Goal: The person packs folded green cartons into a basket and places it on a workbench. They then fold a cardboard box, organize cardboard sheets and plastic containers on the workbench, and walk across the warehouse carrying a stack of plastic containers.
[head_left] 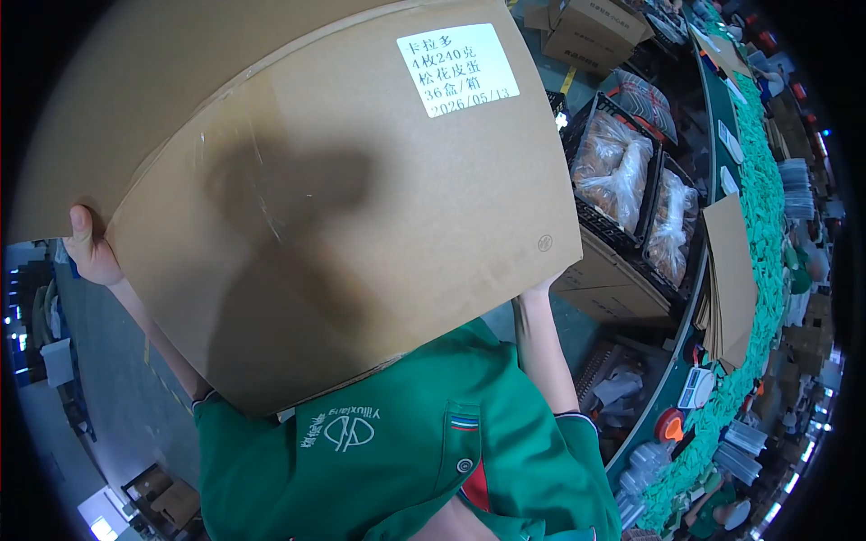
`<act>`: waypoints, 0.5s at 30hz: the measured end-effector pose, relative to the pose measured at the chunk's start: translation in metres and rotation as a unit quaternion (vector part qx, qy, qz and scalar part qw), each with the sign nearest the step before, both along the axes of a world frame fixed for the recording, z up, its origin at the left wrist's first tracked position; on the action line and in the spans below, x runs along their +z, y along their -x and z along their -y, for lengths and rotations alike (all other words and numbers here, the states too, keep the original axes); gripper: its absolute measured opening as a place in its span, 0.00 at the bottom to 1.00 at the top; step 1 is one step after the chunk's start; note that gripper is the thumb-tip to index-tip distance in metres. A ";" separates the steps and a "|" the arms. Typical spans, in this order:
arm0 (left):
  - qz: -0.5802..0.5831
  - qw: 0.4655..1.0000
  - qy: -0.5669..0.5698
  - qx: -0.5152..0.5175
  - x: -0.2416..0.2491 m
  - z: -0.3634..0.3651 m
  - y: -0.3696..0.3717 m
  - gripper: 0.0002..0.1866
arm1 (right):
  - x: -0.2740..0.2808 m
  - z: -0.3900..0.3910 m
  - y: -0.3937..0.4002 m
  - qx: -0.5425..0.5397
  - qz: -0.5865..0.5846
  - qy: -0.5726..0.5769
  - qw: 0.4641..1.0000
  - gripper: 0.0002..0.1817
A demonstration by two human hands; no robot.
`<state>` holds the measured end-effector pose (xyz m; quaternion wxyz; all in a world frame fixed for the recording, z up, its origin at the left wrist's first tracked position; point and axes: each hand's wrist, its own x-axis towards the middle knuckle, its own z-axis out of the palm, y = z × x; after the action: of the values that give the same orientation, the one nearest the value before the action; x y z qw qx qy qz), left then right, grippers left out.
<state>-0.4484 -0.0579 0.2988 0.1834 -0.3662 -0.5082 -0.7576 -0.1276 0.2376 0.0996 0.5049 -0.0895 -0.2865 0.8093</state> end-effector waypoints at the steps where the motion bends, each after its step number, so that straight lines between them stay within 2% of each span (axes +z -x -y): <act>1: 0.002 1.000 0.001 -0.004 0.000 0.000 0.000 0.19 | -0.001 0.001 0.000 -0.011 0.012 0.015 1.000 0.19; 4: 0.005 1.000 -0.011 0.003 0.000 -0.002 -0.001 0.19 | -0.001 0.003 -0.001 -0.005 0.000 0.034 0.999 0.20; 7: 0.008 1.000 -0.014 0.005 0.001 -0.004 -0.003 0.19 | 0.001 0.001 0.000 0.016 -0.026 -0.008 0.999 0.20; 15: 0.005 1.000 0.002 0.008 0.001 0.005 0.003 0.18 | 0.005 0.006 0.003 0.016 -0.023 -0.028 0.999 0.20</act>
<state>-0.4514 -0.0631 0.2994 0.1860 -0.3584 -0.5136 -0.7571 -0.1308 0.2316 0.1048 0.5007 -0.0524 -0.2984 0.8108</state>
